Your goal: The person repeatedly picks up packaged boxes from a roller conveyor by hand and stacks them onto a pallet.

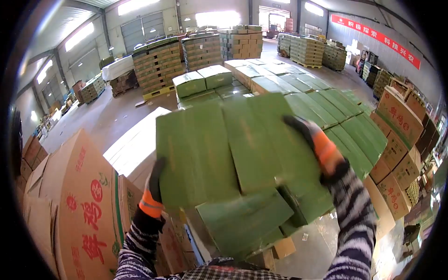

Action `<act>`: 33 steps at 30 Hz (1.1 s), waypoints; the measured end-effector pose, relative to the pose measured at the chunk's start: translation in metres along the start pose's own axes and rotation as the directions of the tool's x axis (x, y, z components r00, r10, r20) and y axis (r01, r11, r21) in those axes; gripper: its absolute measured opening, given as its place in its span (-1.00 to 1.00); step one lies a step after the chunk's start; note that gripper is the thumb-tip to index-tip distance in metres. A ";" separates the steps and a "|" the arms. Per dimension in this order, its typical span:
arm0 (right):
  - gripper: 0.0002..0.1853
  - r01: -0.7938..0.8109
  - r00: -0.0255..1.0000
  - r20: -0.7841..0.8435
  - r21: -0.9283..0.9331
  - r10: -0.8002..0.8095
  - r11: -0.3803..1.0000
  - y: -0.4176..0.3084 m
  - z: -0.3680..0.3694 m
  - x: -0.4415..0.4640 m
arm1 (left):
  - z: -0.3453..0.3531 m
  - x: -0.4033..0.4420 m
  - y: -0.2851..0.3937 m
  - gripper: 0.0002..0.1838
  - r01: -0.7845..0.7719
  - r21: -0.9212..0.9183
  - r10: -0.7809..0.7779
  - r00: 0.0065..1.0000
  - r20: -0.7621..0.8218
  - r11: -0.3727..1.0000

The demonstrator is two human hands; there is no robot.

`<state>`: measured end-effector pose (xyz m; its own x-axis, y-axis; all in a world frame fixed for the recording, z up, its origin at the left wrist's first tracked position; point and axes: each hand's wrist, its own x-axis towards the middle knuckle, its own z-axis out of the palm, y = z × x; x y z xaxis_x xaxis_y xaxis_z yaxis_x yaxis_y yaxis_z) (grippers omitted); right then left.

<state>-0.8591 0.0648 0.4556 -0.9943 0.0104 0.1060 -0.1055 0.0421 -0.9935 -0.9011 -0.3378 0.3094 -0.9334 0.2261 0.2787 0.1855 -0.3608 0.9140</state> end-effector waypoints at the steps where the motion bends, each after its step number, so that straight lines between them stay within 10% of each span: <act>1: -0.64 -0.066 0.995 0.070 0.004 0.066 0.998 -0.009 0.006 0.043 | -0.010 0.031 0.008 -0.59 0.060 -0.272 -0.060 0.998 0.009 0.960; 3: -0.52 -0.047 0.984 0.178 0.297 -0.006 0.954 -0.016 0.026 0.126 | -0.031 0.100 0.024 -0.58 0.112 -0.524 -0.105 0.994 0.043 0.845; 4: -0.37 0.135 0.986 0.135 -0.282 -0.100 0.950 -0.018 0.018 0.199 | -0.046 0.140 0.028 -0.54 0.077 -0.435 -0.070 0.997 0.032 0.897; 5: -0.21 0.191 0.977 0.091 -0.775 -0.192 0.602 -0.022 0.012 0.271 | -0.059 0.178 0.028 -0.50 0.046 -0.342 -0.040 0.999 0.025 0.938; 7: -0.11 -0.060 0.895 -0.240 -0.900 -0.376 0.431 -0.020 0.050 0.313 | -0.080 0.249 0.008 -0.42 -0.007 -0.219 -0.002 0.999 -0.040 0.976; 10: -0.28 0.128 0.934 0.020 -0.950 -0.356 0.283 0.003 0.110 0.284 | -0.088 0.303 -0.028 -0.32 0.089 0.074 -0.067 0.965 -0.254 0.993; 13: -0.32 0.370 0.743 0.347 -0.926 -0.573 -0.082 0.046 0.113 0.209 | -0.137 0.366 -0.113 -0.39 0.180 0.239 -0.101 0.946 -0.309 0.954; 16: -0.45 0.495 0.608 0.477 -0.853 -0.635 -0.167 0.037 0.062 0.074 | -0.125 0.354 -0.139 -0.41 0.030 0.447 0.111 0.951 -0.287 0.894; 19: -0.43 0.189 0.740 0.162 -0.982 -0.653 -0.030 0.076 -0.013 -0.077 | -0.086 0.309 -0.177 -0.44 -0.142 0.486 0.267 0.943 -0.199 0.863; 20: -0.37 -0.039 0.629 -0.257 -0.953 -0.733 0.301 0.121 -0.033 -0.131 | -0.071 0.280 -0.190 -0.44 -0.180 0.496 0.304 0.935 -0.181 0.849; 23: -0.14 -0.114 -0.102 -0.965 -0.230 -0.241 0.967 0.302 -0.068 -0.300 | -0.028 0.161 -0.241 -0.47 -0.137 0.519 0.221 0.970 -0.103 0.844; 26: -0.08 0.125 -0.433 -0.750 0.500 0.500 0.857 0.423 -0.027 -0.442 | -0.001 0.019 -0.294 -0.49 0.114 0.539 -0.146 0.989 0.016 0.835; 27: -0.07 0.324 -0.461 -0.514 0.662 0.723 0.676 0.449 -0.005 -0.479 | 0.007 -0.024 -0.306 -0.50 0.215 0.546 -0.293 0.954 0.059 0.810; 28: -0.02 0.508 -0.187 -0.489 0.695 0.852 0.510 0.417 0.008 -0.493 | 0.014 -0.067 -0.316 -0.50 0.322 0.566 -0.450 0.887 0.099 0.759; 33: -0.30 0.627 -0.437 -0.535 0.395 0.723 0.671 0.531 -0.076 -0.529 | 0.082 -0.201 -0.333 -0.54 0.541 0.672 -0.824 0.534 0.191 0.506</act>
<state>-0.3883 0.1576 -0.1249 0.3658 0.5607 -0.7428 -0.7001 -0.3601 -0.6166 -0.7500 -0.1892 -0.0266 -0.5923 0.5906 -0.5480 -0.2043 0.5479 0.8112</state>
